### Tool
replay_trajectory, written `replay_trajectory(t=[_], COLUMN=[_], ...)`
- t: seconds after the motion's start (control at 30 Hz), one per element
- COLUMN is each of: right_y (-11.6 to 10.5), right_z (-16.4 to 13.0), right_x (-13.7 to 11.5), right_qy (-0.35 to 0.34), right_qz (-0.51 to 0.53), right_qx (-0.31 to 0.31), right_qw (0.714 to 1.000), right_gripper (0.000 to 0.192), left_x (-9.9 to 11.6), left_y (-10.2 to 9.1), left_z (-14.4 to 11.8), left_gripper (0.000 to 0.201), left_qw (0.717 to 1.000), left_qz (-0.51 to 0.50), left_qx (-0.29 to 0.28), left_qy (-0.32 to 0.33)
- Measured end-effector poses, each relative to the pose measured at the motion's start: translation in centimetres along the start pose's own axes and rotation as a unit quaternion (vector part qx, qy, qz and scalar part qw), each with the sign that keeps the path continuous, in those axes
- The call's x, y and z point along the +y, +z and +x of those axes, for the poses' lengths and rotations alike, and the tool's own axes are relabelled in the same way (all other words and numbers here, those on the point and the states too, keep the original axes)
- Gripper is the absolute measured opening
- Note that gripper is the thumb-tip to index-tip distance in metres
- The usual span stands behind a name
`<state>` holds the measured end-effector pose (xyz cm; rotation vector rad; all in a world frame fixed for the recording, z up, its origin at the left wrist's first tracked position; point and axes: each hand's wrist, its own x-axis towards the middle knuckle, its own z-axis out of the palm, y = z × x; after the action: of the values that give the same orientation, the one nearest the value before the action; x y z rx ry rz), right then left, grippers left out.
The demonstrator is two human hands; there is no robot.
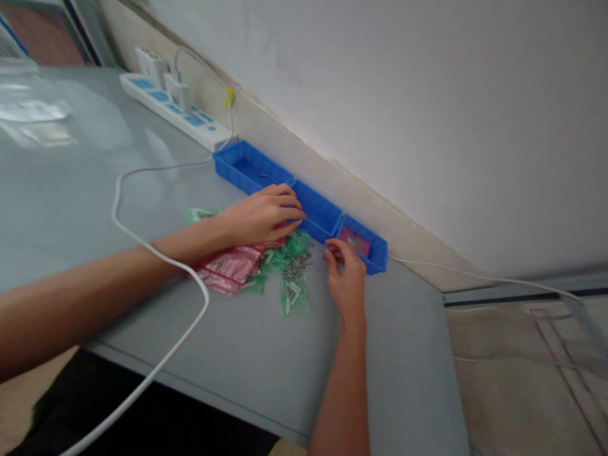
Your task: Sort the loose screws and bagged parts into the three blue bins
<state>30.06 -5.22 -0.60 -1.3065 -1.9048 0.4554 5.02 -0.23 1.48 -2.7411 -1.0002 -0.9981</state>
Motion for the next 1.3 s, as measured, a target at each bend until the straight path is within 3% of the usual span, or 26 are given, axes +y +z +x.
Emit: replay_trajectory(t=[0.2, 0.3, 0.67, 0.87, 1.03, 1.3], right_y=[0.9, 1.7, 3.4, 3.4, 3.1, 2.4], right_z=[-0.3, -0.3, -0.2, -0.2, -0.2, -0.3], right_x=[-2.0, -2.8, -3.6, -4.2, -4.2, -3.2], right_qy=[0.035, 0.045, 0.086, 0.076, 0.070, 0.040], right_qz=[0.161, 0.203, 0.303, 0.244, 0.218, 0.200], right_qx=[0.087, 0.092, 0.105, 0.125, 0.139, 0.178], right_qw=[0.983, 0.974, 0.943, 0.959, 0.964, 0.963], right_gripper=[0.012, 0.015, 0.030, 0.026, 0.028, 0.025], left_x=[2.5, 3.2, 2.8, 1.5, -0.9, -4.4], left_y=[0.0, -0.2, -0.5, -1.3, -1.9, -2.8], left_z=[-0.5, -0.7, -1.3, -1.4, -1.8, -3.1], left_gripper=[0.028, 0.028, 0.017, 0.013, 0.011, 0.021], left_qw=[0.999, 0.998, 0.996, 0.997, 0.991, 0.967], left_qz=[-0.028, -0.047, -0.075, -0.060, -0.011, 0.073], left_qx=[-0.019, -0.021, -0.042, -0.009, 0.043, 0.066], left_qy=[0.010, 0.022, 0.014, -0.044, -0.126, -0.237])
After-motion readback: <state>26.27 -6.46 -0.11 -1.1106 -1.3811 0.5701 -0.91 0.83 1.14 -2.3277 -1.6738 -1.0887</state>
